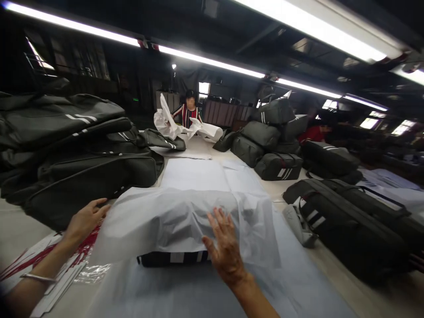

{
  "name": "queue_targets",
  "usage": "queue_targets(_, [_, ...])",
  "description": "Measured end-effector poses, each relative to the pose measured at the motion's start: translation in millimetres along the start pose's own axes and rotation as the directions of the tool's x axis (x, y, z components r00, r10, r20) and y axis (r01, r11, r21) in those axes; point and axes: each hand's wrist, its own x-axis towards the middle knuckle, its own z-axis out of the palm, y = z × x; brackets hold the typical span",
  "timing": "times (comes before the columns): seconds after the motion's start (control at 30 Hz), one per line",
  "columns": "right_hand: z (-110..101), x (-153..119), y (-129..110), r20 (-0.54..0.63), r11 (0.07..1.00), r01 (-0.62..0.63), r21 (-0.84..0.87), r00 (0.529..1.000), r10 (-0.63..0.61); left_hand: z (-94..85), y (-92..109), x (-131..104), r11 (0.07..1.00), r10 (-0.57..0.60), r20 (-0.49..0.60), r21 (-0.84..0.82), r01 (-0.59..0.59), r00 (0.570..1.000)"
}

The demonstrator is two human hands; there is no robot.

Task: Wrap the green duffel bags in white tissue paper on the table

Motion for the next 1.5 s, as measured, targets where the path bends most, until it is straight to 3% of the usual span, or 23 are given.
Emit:
queue_targets(0.1, [-44, 24, 40, -0.16, 0.984, -0.119, 0.131, 0.977, 0.139, -16.2, 20, 6, 0.971, 0.192, -0.134, 0.17, -0.169, 0.972])
queue_targets(0.17, [-57, 44, 71, -0.154, 0.967, -0.216, 0.134, 0.959, 0.236, -17.6, 56, 10, 0.876, 0.448, -0.167, 0.277, -0.394, 0.878])
queue_targets(0.27, [-45, 64, 101, -0.006, 0.966, -0.252, 0.058, 0.968, 0.253, 7.1, 129, 10, 0.59, 0.771, 0.015, 0.356, -0.724, 0.636])
queue_targets(0.33, [-23, 66, 103, 0.102, 0.983, -0.184, -0.022, 0.977, 0.185, 37.5, 169, 0, 0.413, 0.847, 0.2, 0.339, -0.846, 0.493])
queue_targets(0.43, [9, 49, 92, 0.167, 0.988, -0.035, -0.15, 0.984, 0.061, 85.4, 192, -29, 0.293, 0.801, 0.454, 0.268, -0.918, 0.389])
queue_targets(0.5, [22, 34, 84, 0.141, 0.976, 0.034, -0.217, 0.99, -0.003, 108.2, 183, -51, 0.264, 0.771, 0.535, 0.229, -0.937, 0.347])
queue_targets(0.57, [29, 21, 79, 0.09, 0.963, 0.07, -0.259, 0.995, -0.048, 120.0, 165, -70, 0.241, 0.795, 0.506, 0.243, -0.94, 0.334])
queue_targets(0.7, [32, 11, 78, -0.015, 0.961, 0.096, -0.259, 0.995, -0.103, 121.7, 138, -91, 0.188, 0.89, 0.348, 0.307, -0.933, 0.294])
queue_targets(0.97, [40, 8, 76, -0.162, 0.979, 0.124, -0.163, 0.975, -0.15, 126.3, 116, -105, 0.122, 0.952, 0.216, 0.383, -0.916, 0.217])
queue_targets(1.17, [41, 3, 66, -0.197, 0.985, 0.145, -0.093, 0.967, -0.161, 138.0, 96, -118, 0.137, 0.966, 0.148, 0.407, -0.903, 0.213])
queue_targets(1.33, [42, -6, 64, -0.175, 0.979, 0.183, -0.087, 0.965, -0.196, 144.0, 66, -131, 0.071, 0.964, 0.204, 0.414, -0.907, 0.168])
queue_targets(1.5, [46, -13, 67, -0.119, 0.968, 0.21, -0.134, 0.967, -0.226, 149.5, 37, -151, 0.085, 0.939, 0.277, 0.383, -0.92, 0.202])
